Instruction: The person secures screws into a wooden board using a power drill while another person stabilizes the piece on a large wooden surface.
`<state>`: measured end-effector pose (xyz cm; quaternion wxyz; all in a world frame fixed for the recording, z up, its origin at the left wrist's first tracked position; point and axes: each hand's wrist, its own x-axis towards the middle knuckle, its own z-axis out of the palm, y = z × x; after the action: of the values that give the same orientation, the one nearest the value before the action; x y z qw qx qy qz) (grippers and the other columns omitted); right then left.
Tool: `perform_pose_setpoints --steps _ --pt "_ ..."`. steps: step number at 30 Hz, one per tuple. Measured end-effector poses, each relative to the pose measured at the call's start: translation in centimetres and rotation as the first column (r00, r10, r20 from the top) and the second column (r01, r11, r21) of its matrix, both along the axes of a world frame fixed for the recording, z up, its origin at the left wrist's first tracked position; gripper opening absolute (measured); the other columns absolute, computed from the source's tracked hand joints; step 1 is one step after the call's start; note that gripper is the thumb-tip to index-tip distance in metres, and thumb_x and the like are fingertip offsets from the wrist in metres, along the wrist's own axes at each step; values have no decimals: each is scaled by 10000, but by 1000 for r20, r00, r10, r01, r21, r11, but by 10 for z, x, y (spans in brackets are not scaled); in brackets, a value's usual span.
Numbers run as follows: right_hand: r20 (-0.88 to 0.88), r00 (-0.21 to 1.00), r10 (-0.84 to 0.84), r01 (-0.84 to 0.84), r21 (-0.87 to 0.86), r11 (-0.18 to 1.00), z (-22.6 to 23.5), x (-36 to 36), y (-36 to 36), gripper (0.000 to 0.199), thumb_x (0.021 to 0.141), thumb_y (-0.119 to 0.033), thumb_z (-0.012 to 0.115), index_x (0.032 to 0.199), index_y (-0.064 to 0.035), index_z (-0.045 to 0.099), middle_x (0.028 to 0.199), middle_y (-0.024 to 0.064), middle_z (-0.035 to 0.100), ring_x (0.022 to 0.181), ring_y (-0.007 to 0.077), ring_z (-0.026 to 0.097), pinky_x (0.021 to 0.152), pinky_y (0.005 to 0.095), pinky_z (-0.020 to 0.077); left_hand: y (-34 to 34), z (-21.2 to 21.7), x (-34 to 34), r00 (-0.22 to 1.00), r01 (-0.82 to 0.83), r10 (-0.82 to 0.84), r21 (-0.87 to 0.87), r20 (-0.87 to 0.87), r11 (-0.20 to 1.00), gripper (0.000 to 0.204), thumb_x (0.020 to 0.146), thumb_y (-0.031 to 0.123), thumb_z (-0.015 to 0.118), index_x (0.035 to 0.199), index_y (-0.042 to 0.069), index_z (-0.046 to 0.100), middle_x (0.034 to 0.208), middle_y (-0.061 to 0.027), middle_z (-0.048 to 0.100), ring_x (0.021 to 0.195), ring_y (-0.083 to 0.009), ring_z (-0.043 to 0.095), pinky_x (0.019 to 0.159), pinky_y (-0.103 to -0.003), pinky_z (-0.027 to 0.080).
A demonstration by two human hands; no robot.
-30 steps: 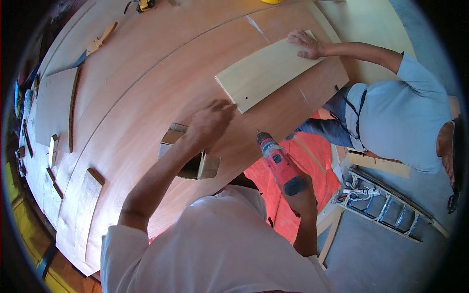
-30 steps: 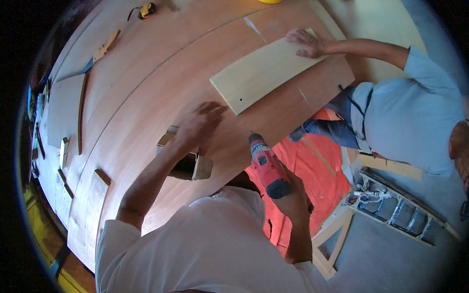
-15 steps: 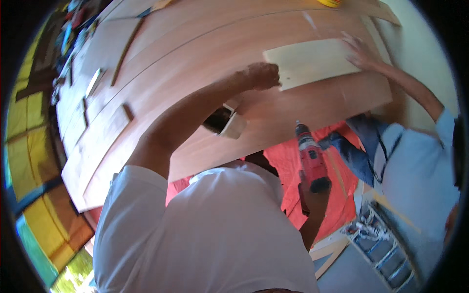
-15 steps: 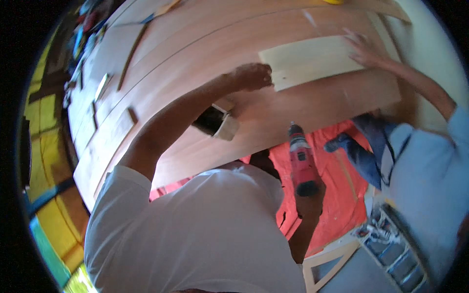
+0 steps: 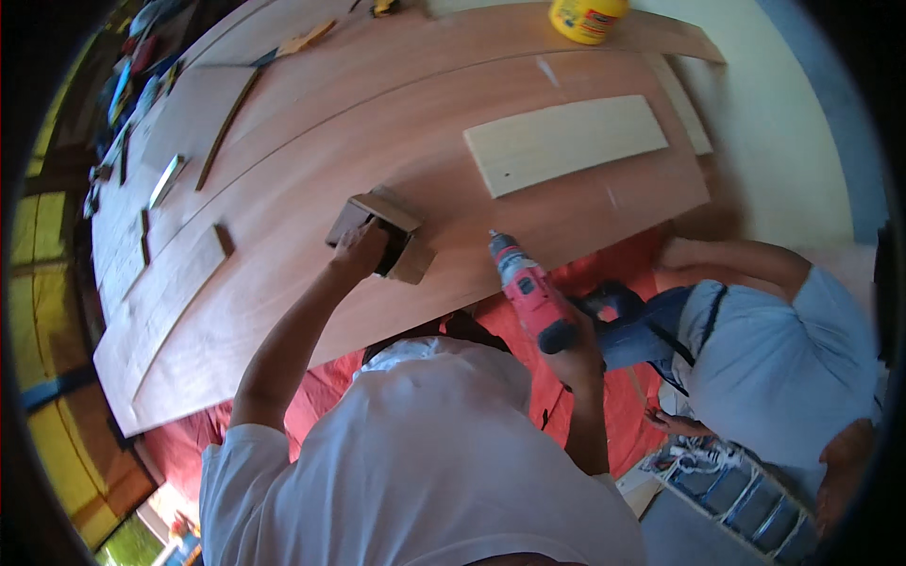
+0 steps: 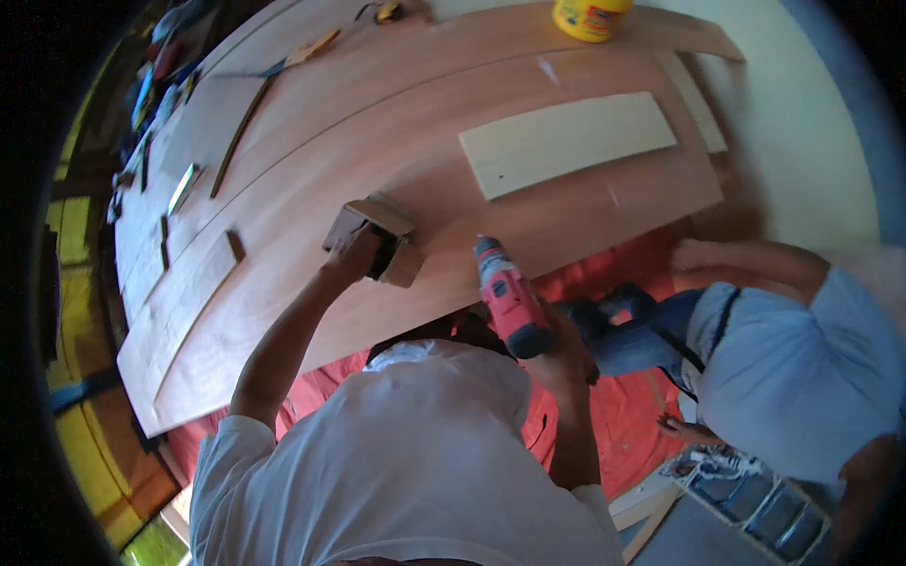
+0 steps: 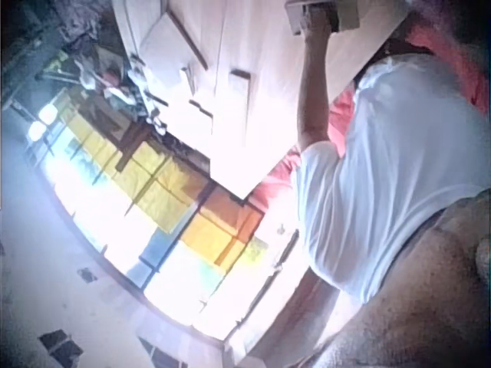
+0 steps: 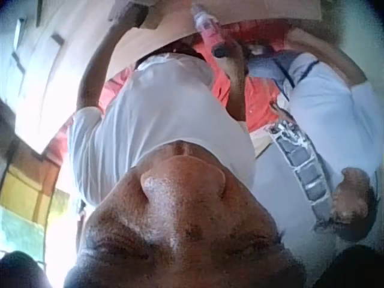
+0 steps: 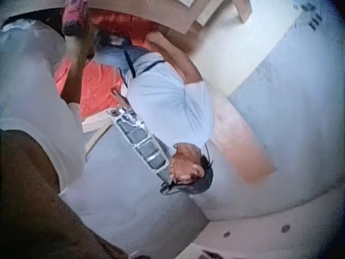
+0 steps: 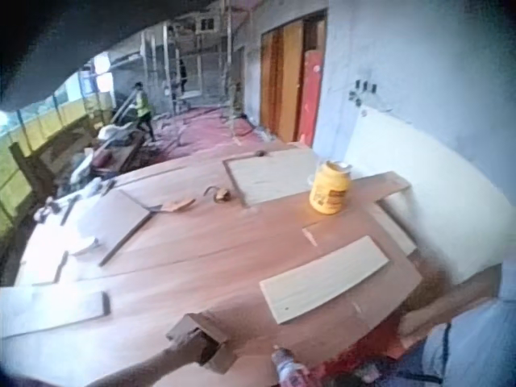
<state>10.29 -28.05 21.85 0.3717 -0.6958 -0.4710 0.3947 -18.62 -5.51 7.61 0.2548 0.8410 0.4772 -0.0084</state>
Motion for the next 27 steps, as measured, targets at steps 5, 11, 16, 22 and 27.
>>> perform_pose_setpoints --steps 5,11,16,22,27 --pt "235 971 -36 34 16 999 17 -27 -7 480 787 -114 619 1256 -105 514 1060 204 627 998 329 617 810 377 482 8 16 -2 969 231 -223 67 -105 971 187 813 51 497 950 33 623 1006 -190 606 969 -356 598 799 -439 491" --pt "106 994 1 4 -47 999 30 -48 0 425 801 -100 584 1223 -81 534 1043 202 634 1005 331 613 838 377 476 4 39 -3 962 253 -267 183 56 950 191 814 43 486 982 37 577 931 -177 625 953 -346 597 793 -440 482" --pt "157 988 3 10 -84 996 47 -56 9 404 803 -110 604 1200 -65 547 1062 200 631 1007 322 615 836 379 477 -3 77 -8 840 -72 138 -145 525 987 206 859 111 583 1047 28 578 784 -147 660 693 -298 639 626 -389 513" --pt "-13 997 72 -69 149 986 57 -58 45 389 743 -129 731 1087 -21 585 937 158 653 819 212 630 762 342 491 -7 100 10 313 120 716 -774 624 622 164 912 103 553 1000 -28 597 763 -35 615 650 -92 577 611 -229 513" --pt "-73 989 128 -104 267 958 63 -28 60 407 745 -136 747 1098 -19 583 952 128 665 844 185 625 799 335 489 -12 109 36 228 189 747 -781 625 595 146 917 57 523 1009 -33 592 834 -60 617 734 -113 596 674 -219 517"
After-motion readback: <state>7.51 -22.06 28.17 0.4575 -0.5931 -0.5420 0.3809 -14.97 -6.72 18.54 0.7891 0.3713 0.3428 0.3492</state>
